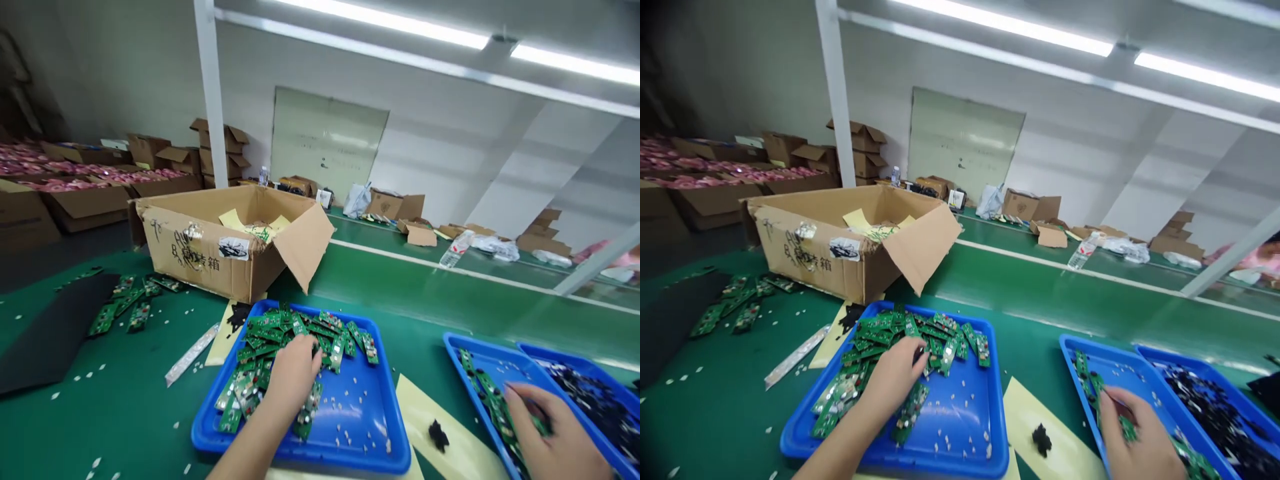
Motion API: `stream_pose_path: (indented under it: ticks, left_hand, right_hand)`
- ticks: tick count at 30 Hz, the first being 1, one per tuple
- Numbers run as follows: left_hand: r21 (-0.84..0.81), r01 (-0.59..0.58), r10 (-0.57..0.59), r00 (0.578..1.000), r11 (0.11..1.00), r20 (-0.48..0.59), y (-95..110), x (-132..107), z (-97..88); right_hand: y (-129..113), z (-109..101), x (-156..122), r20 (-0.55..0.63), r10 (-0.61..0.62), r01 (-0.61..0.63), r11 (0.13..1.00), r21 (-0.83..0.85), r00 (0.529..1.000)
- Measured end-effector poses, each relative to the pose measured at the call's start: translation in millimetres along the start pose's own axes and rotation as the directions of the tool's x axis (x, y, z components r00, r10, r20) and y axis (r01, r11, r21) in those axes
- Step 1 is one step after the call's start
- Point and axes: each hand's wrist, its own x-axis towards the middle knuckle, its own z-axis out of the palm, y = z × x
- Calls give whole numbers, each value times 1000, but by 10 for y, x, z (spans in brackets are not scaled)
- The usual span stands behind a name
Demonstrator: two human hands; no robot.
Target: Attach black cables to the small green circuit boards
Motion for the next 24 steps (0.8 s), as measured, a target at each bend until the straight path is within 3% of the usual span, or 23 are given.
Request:
stream_pose_path:
  ticks: [2,3,6,9,12,15,18,24]
  left_hand:
    - [-147,-29,34,999,989,32,11,34,-27]
    - [-394,-5,23,999,919,39,16,49,-30]
    - [-809,114,-79,993,576,83,23,77,5]
    - [-923,111,-163,985,369,54,36,86,81]
    - [-948,92,-204,978,303,30,76,80,162]
    - [-947,56,-229,973,316,-19,136,65,236]
    - [-914,51,-180,983,402,-24,168,62,279]
    - [-693,22,-24,1000,720,7,97,52,95]
  right_hand:
    - [-381,122,-151,45,-183,177,977,123,982]
    - [-535,222,-218,78,-279,260,946,193,957]
    - [-822,581,-392,162,-549,442,787,430,820]
    - [-926,883,-553,280,-591,370,740,562,756]
    - [-956,1066,-720,406,-570,187,714,675,714]
    - [-953,1161,-864,477,-568,-12,635,772,671]
    - [-916,1199,-927,524,-514,-85,654,752,679]
    - [-817,1234,-877,574,-380,-156,722,674,725]
